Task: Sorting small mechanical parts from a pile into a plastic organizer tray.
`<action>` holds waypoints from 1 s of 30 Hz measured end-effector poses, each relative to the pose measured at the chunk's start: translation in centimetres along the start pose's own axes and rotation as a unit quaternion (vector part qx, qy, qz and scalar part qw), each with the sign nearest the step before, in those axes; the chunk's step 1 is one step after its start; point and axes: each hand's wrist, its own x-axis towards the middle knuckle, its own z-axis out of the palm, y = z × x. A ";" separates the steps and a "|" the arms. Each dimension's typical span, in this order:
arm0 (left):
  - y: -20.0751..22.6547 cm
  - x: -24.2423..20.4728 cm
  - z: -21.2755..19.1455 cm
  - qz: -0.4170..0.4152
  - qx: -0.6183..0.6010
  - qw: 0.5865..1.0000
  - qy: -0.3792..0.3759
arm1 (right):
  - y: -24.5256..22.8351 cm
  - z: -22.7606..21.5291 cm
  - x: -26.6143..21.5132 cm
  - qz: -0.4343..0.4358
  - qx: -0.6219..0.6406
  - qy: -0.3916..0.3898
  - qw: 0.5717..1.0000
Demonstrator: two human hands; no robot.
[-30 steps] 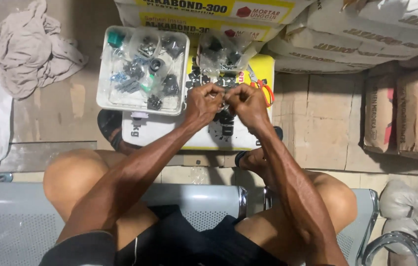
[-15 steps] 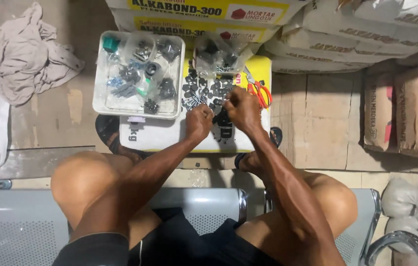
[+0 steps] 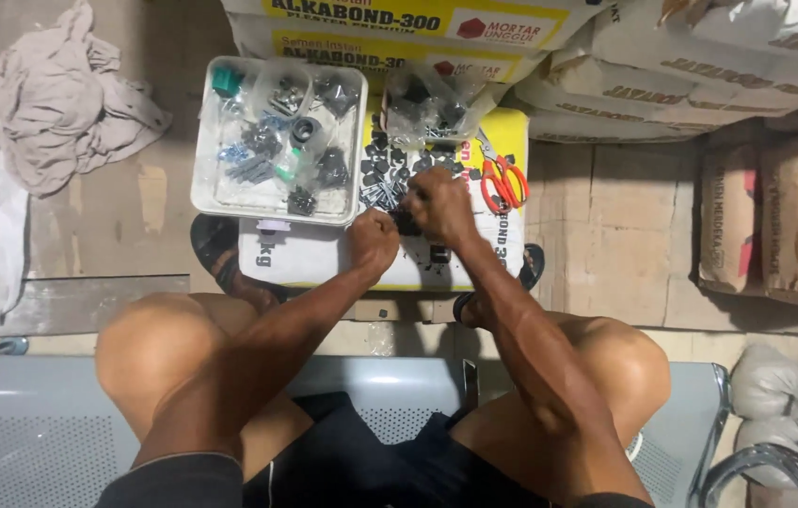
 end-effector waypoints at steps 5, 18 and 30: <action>-1.4 -0.2 1.6 -0.021 -0.020 0.996 -0.087 | 6.0 -3.9 -1.0 0.051 0.006 -0.018 0.999; -1.5 -1.4 3.4 0.030 -0.036 0.990 -0.136 | 7.1 0.4 -4.0 -0.020 -0.135 -0.021 0.990; 10.6 -3.3 -1.7 0.169 -0.252 0.945 -0.122 | -1.7 -8.9 -1.4 0.164 0.516 0.041 0.840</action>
